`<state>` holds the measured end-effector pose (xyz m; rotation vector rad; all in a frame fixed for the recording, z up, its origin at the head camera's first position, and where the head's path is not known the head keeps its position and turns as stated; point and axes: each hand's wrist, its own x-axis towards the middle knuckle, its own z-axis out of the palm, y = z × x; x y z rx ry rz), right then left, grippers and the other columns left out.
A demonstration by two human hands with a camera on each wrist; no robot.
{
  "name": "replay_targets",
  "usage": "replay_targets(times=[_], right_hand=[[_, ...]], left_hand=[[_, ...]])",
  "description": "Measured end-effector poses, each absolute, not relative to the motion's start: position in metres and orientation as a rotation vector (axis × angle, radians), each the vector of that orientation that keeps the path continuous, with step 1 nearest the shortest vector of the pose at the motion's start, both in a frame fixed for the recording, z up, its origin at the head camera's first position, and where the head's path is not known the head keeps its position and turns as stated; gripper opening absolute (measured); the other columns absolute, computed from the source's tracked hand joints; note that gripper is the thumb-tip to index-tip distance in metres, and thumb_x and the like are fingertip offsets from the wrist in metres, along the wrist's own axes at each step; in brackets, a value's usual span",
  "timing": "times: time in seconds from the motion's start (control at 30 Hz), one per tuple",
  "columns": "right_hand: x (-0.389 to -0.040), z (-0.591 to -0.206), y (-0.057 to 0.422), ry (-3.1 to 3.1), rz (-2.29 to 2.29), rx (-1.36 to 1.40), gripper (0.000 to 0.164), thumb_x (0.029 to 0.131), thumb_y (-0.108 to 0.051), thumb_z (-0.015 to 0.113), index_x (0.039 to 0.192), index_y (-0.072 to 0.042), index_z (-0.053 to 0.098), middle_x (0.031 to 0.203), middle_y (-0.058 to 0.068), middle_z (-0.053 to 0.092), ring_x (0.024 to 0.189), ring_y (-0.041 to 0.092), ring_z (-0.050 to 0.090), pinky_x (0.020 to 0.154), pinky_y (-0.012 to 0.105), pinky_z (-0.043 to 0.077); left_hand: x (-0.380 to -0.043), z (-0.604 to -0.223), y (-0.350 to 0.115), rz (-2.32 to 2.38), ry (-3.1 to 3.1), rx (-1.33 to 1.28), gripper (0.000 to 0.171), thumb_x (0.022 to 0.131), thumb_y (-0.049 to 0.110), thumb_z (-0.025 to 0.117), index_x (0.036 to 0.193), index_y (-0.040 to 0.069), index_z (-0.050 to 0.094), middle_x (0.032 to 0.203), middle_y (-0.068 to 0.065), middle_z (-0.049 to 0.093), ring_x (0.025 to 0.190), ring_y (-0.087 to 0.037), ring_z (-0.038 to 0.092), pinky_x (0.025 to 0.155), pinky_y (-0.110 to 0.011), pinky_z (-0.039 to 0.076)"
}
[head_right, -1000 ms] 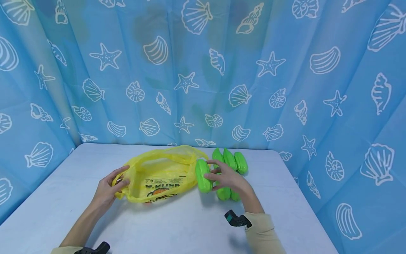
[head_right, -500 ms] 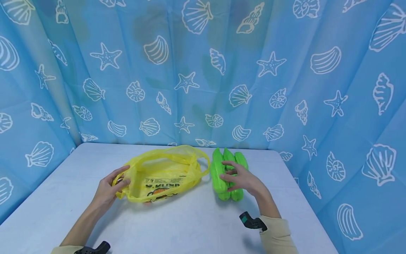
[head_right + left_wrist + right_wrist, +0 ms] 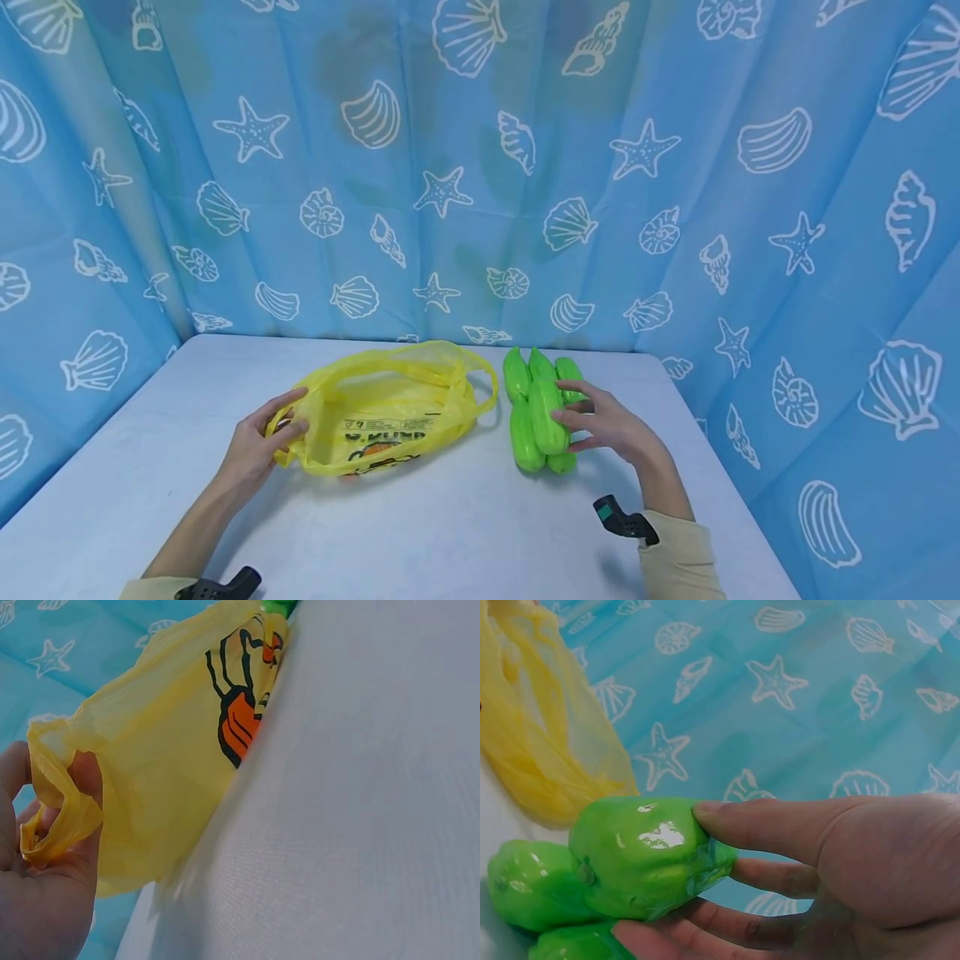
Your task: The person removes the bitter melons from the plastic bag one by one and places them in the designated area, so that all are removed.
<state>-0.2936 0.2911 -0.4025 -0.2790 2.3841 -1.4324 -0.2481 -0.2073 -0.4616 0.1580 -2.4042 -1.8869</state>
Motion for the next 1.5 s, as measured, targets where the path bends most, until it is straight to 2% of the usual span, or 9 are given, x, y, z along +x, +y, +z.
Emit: replay_targets(times=[0.67,1.13,1.33,1.5], right_hand=[[-0.292,-0.41,0.324,2.396,-1.386,-0.232,0.077,0.095,-0.036,0.063,0.155,-0.011,0.023,0.145,0.031,0.037,0.117,0.03,0.059,0.085,0.044,0.058],[-0.296,-0.418,0.346,2.391,-1.36,-0.208,0.076,0.095,-0.035,0.062,0.154,-0.01,0.022,0.144,0.031,0.039,0.113,0.026,0.061,0.086,0.045,0.057],[-0.296,-0.424,0.351,2.355,-1.365,-0.227,0.077,0.096,-0.032,0.061,0.154,-0.005,0.019,0.143,0.033,0.039,0.112,0.026,0.061,0.086,0.046,0.057],[-0.298,-0.429,0.352,2.35,-1.345,-0.199,0.076,0.096,-0.033,0.061,0.154,-0.006,0.021,0.142,0.032,0.04,0.11,0.025,0.061,0.086,0.045,0.057]], left_hand=[[-0.25,-0.459,-0.209,-1.865,-2.417,0.157,0.058,0.092,0.031,0.066,0.146,0.029,0.045,0.131,-0.006,0.044,0.105,-0.018,0.046,0.074,-0.019,0.049],[-0.248,-0.46,-0.209,-1.879,-2.412,0.155,0.058,0.093,0.031,0.065,0.147,0.028,0.044,0.144,-0.003,0.041,0.111,-0.02,0.046,0.075,-0.016,0.049],[-0.247,-0.461,-0.209,-1.887,-2.405,0.129,0.058,0.093,0.031,0.065,0.147,0.027,0.044,0.142,-0.003,0.043,0.108,-0.018,0.048,0.075,-0.017,0.049],[-0.247,-0.461,-0.209,-1.898,-2.398,0.13,0.058,0.093,0.03,0.065,0.147,0.027,0.044,0.14,-0.003,0.043,0.107,-0.018,0.048,0.075,-0.017,0.049]])
